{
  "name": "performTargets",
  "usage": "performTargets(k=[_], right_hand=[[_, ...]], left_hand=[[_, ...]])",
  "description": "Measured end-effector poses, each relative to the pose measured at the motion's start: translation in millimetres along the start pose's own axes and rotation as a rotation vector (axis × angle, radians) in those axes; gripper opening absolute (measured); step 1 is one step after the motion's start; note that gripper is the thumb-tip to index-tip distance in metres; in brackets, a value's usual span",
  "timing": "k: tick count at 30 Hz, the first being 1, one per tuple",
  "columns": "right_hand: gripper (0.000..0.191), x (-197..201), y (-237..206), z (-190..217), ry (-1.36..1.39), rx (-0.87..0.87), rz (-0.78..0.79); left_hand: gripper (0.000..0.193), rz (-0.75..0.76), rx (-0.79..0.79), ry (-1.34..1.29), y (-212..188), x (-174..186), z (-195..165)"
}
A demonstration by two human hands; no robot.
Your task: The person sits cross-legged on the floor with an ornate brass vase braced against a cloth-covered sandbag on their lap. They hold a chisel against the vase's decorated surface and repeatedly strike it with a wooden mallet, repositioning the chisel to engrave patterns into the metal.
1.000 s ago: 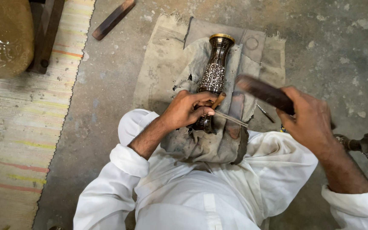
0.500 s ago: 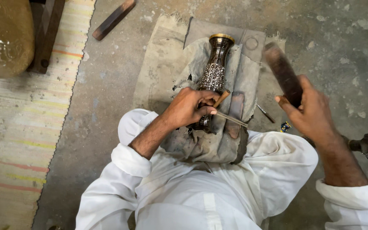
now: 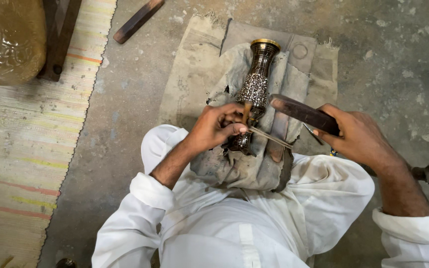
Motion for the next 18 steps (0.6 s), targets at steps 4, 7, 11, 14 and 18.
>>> performTargets(k=[4,7,11,14,18], right_hand=[[0.027,-2.4,1.5,7.2,0.0,0.107,-0.008],[0.033,2.1,2.1,15.4,0.01,0.26,-0.148],[0.042,9.4,6.9,20.6,-0.12,0.261,-0.226],[0.045,16.8,8.2,30.0,-0.356,0.299,-0.167],[0.045,27.3,10.3,47.3,-0.419,0.342,-0.144]], left_hand=[[0.043,-0.042,-0.114,0.018,-1.6,-0.4,-3.8],[0.043,-0.063,-0.156,-0.078,-2.1,-1.0,-4.1],[0.044,-0.015,-0.015,0.015,-1.0,-5.6,4.3],[0.043,-0.029,-0.041,0.025,0.3,-6.0,5.0],[0.042,-0.003,-0.073,-0.051,1.3,-9.6,6.6]])
Point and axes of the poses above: each hand's wrist, its own y-axis towards the middle knuckle, its own x-axis out of the back of the hand, z = x × y, the point moved 5 cm from there along y, towards the middle knuckle, and after that the axes turned 15 degrees about y, right-handed, at the moved point
